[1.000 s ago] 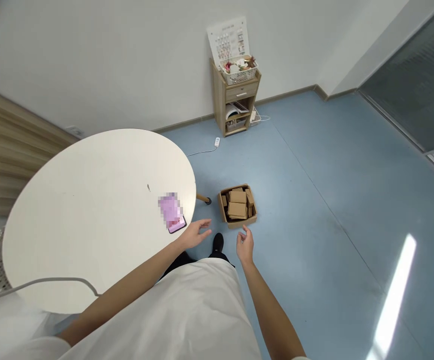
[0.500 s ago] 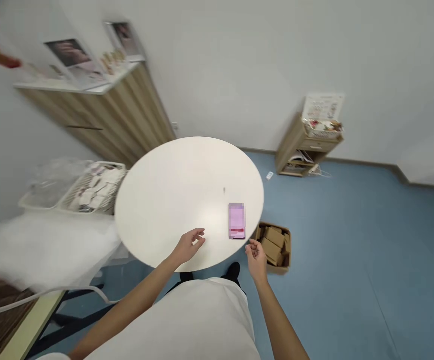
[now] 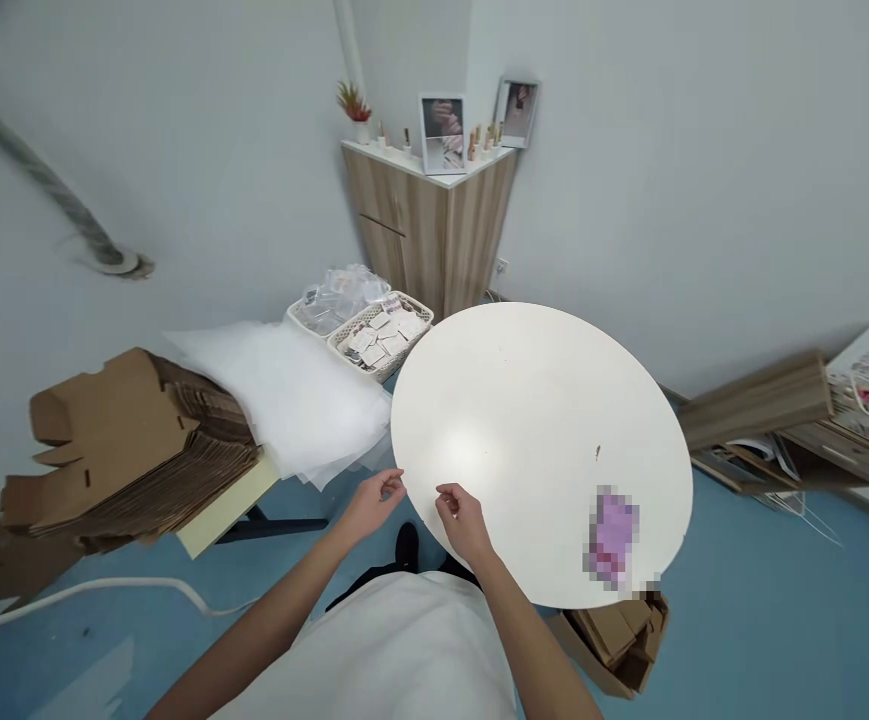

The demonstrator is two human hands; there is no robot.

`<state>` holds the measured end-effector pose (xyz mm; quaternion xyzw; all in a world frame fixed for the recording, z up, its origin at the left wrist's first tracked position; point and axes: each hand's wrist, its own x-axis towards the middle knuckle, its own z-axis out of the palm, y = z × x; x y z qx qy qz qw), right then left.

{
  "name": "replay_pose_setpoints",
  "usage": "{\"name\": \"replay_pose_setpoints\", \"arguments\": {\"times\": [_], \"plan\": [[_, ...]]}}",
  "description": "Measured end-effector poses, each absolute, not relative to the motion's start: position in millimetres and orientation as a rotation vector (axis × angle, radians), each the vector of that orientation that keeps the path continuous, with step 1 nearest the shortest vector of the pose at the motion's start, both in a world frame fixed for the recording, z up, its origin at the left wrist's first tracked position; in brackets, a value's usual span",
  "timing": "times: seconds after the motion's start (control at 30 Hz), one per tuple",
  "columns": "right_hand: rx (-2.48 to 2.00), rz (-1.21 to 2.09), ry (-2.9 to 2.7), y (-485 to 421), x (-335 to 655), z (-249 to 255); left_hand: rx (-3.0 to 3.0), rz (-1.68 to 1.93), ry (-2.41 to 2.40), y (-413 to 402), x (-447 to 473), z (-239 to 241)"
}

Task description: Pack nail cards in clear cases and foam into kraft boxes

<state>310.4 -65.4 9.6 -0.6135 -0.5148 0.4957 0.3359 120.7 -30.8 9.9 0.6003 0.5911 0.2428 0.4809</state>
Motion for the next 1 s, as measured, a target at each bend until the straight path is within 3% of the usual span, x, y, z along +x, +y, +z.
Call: {"name": "replay_pose_setpoints", "arguments": {"times": [0.6, 1.0], "plan": [[-1.52, 1.581, -1.185, 32, 285, -4, 1.275, 0.649, 1.619, 24, 88, 23], [-1.567, 1.518, -1.303, 149, 196, -7, 1.013, 0.839, 1.587, 162, 24, 0]]}}
